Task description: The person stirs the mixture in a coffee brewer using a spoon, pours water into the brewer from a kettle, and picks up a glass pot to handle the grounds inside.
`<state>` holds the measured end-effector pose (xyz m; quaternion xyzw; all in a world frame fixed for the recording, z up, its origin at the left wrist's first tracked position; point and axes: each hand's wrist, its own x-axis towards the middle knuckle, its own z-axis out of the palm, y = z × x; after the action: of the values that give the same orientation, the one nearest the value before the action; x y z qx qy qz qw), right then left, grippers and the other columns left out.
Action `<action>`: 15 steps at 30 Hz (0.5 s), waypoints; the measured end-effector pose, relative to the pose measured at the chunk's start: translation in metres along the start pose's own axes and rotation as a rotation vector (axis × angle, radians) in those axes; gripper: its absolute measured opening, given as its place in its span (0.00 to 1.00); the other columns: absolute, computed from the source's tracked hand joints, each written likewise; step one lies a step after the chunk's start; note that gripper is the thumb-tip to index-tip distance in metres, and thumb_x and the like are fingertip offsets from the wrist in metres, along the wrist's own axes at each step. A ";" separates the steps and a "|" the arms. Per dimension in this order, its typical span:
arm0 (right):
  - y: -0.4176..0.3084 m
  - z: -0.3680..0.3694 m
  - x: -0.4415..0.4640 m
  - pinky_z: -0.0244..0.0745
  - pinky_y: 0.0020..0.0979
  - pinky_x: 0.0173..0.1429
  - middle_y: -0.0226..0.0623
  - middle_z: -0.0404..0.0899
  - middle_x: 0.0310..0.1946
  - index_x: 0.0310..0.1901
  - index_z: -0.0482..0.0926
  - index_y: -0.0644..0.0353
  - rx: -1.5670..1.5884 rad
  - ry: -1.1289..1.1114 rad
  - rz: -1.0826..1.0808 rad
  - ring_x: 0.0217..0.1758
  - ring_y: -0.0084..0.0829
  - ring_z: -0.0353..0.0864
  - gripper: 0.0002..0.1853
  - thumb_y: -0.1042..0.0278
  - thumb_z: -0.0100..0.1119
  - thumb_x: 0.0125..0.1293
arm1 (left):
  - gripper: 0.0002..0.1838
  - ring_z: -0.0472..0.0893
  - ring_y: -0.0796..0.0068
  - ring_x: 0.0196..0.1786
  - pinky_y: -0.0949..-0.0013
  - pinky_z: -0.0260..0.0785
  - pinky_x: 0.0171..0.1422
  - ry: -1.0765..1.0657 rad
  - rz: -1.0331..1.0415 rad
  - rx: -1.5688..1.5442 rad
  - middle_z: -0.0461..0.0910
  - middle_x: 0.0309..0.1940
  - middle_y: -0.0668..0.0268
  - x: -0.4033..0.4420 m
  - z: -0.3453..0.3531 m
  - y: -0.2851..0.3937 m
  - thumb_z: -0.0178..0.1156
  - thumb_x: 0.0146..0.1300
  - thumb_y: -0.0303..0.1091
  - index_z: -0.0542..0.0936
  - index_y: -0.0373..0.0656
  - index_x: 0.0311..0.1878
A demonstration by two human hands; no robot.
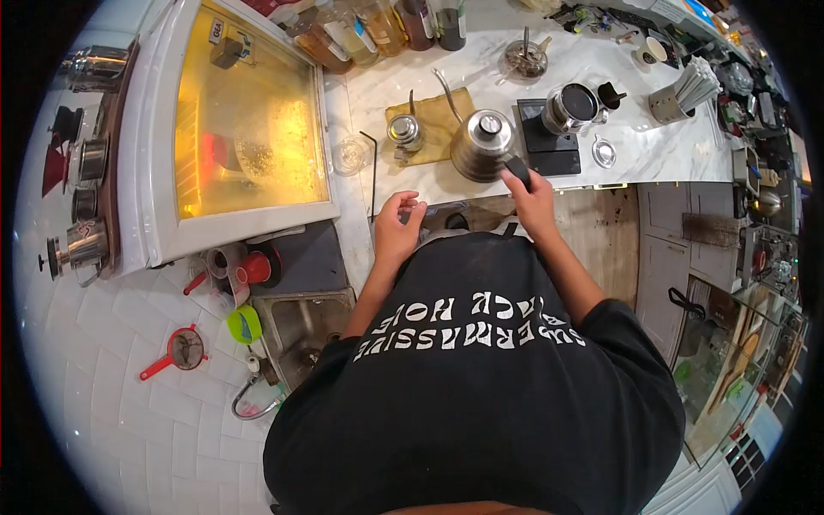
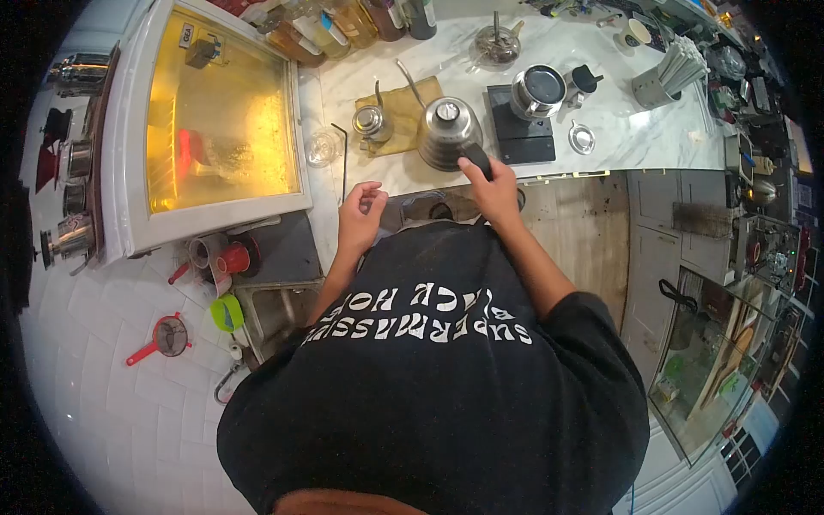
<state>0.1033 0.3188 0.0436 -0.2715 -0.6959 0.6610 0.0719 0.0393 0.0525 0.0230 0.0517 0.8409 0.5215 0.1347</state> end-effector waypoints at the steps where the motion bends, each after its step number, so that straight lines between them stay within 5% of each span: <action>1: -0.007 -0.008 -0.010 0.65 0.27 0.35 0.21 0.75 0.25 0.34 0.83 0.65 0.045 0.059 -0.003 0.31 0.16 0.68 0.16 0.58 0.74 0.68 | 0.15 0.86 0.72 0.43 0.67 0.78 0.51 -0.006 0.011 -0.010 0.87 0.41 0.60 0.002 0.002 0.000 0.71 0.68 0.35 0.84 0.38 0.53; 11: -0.113 -0.102 -0.083 0.66 0.23 0.32 0.24 0.78 0.22 0.32 0.84 0.66 -0.174 0.375 -0.269 0.28 0.15 0.73 0.13 0.66 0.80 0.62 | 0.16 0.86 0.65 0.45 0.63 0.78 0.54 -0.115 0.108 0.150 0.87 0.42 0.58 0.038 0.058 0.006 0.72 0.67 0.37 0.85 0.39 0.52; 15: -0.131 -0.154 -0.091 0.70 0.22 0.36 0.26 0.82 0.29 0.39 0.84 0.65 -0.169 0.501 -0.500 0.33 0.16 0.77 0.14 0.73 0.82 0.58 | 0.16 0.83 0.58 0.51 0.56 0.74 0.60 -0.116 0.260 0.212 0.86 0.44 0.56 0.055 0.091 0.012 0.72 0.66 0.40 0.85 0.40 0.51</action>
<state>0.2137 0.4140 0.2102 -0.2515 -0.7537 0.4760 0.3769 0.0112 0.1495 -0.0138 0.2037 0.8682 0.4393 0.1082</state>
